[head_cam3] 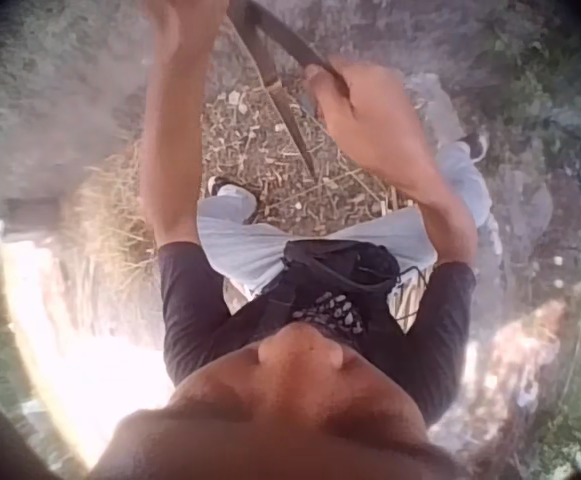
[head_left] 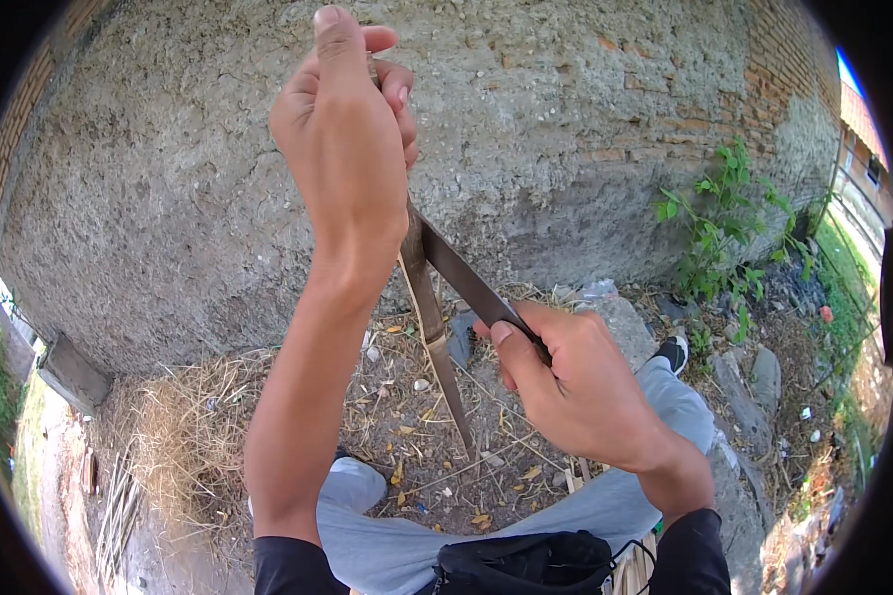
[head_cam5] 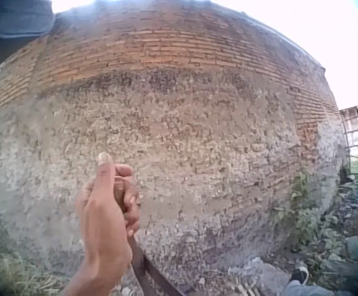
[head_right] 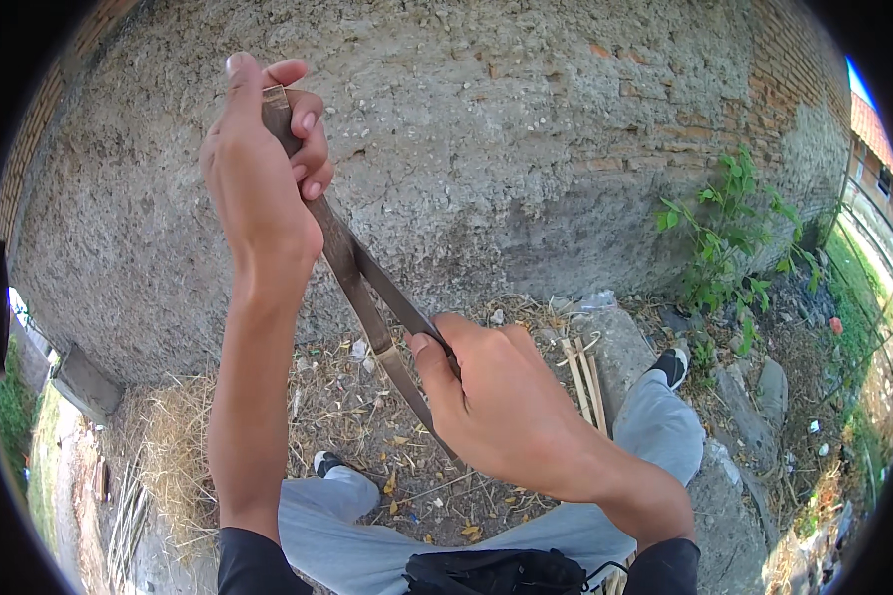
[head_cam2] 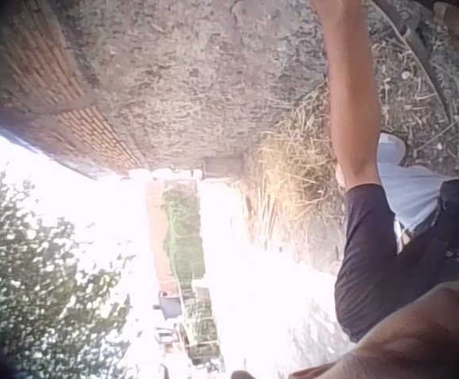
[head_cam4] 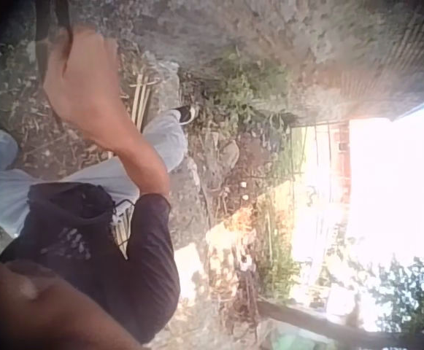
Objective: The person shaves a bamboo strip using a utility knife and then splits another bamboo strip with a machete.
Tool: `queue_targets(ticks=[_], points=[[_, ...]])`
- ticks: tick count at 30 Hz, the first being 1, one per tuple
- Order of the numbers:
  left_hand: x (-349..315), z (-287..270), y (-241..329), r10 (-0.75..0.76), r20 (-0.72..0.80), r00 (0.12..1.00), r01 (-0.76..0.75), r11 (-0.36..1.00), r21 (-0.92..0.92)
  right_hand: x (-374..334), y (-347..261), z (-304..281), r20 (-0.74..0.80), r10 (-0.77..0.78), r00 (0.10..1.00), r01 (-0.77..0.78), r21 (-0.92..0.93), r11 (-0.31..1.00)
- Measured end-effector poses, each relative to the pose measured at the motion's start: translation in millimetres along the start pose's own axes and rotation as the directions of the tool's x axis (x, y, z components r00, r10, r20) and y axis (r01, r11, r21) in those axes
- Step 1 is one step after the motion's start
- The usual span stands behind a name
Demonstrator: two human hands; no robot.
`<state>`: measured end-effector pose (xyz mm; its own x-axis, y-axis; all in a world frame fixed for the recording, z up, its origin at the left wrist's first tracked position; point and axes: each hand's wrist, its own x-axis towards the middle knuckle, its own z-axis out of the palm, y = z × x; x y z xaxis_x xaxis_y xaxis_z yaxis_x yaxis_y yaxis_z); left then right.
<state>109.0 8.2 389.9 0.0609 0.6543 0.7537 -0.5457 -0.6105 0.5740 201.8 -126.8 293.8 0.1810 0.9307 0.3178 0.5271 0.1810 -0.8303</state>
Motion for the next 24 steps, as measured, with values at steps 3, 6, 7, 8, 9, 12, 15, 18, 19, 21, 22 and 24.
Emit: queue_targets(ticks=[3,6,7,8,9,12,15,18,19,21,22,24], points=[[-13.8,-1.0,-9.3,-0.102,-0.098,0.99,0.101,0.995,-0.014,-5.0,25.5,20.3,0.004,0.017,1.0,-0.017,-0.019,1.0],[-26.3,-18.2,-57.1,-0.098,-0.135,0.986,0.094,0.995,-0.039,-5.0,63.8,37.2,0.097,0.176,0.98,-0.172,-0.047,0.984],[-27.4,-22.9,-61.5,-0.103,-0.137,0.985,0.099,0.994,-0.034,-5.6,65.0,37.8,0.102,0.18,0.978,-0.176,-0.043,0.983],[-26.9,-25.2,-61.2,-0.086,-0.141,0.986,0.085,0.996,-0.015,-4.5,65.9,38.2,0.125,0.182,0.975,-0.169,-0.11,0.979],[-26.5,-26.3,-61.1,-0.069,-0.145,0.987,0.07,0.998,0.004,-3.0,66.0,38.2,0.148,0.186,0.971,-0.159,-0.177,0.971],[-25.3,-23.2,-67.0,-0.056,-0.108,0.993,0.055,0.998,-0.016,8.0,52.5,34.0,0.054,0.138,0.989,-0.138,-0.019,0.99],[-29.0,-11.9,-69.3,-0.013,-0.107,0.994,0.021,0.997,0.069,14.2,44.2,31.7,0.002,0.126,0.992,-0.126,0.023,0.992],[-27.5,-16.8,-73.7,-0.016,-0.127,0.992,0.021,0.999,0.034,4.7,91.6,59.6,0.068,0.183,0.981,-0.174,-0.117,0.978],[-27.7,-15.4,-76.9,-0.021,-0.121,0.992,0.025,0.999,0.029,4.0,95.6,58.0,0.06,0.188,0.98,-0.18,-0.116,0.977],[-30.4,-20.9,-79.0,0.017,-0.122,0.992,-0.002,0.993,0.118,5.7,81.4,52.3,0.106,0.277,0.955,-0.274,-0.042,0.961],[-31.5,-21.7,-77.9,0.007,-0.123,0.992,0.008,0.992,0.122,5.4,71.5,51.9,0.111,0.285,0.952,-0.283,-0.039,0.958],[-29.6,-12.5,-77.0,0.07,-0.116,0.991,-0.052,0.987,0.153,11.7,55.3,46.1,-0.049,0.148,0.988,-0.147,0.022,0.989]])
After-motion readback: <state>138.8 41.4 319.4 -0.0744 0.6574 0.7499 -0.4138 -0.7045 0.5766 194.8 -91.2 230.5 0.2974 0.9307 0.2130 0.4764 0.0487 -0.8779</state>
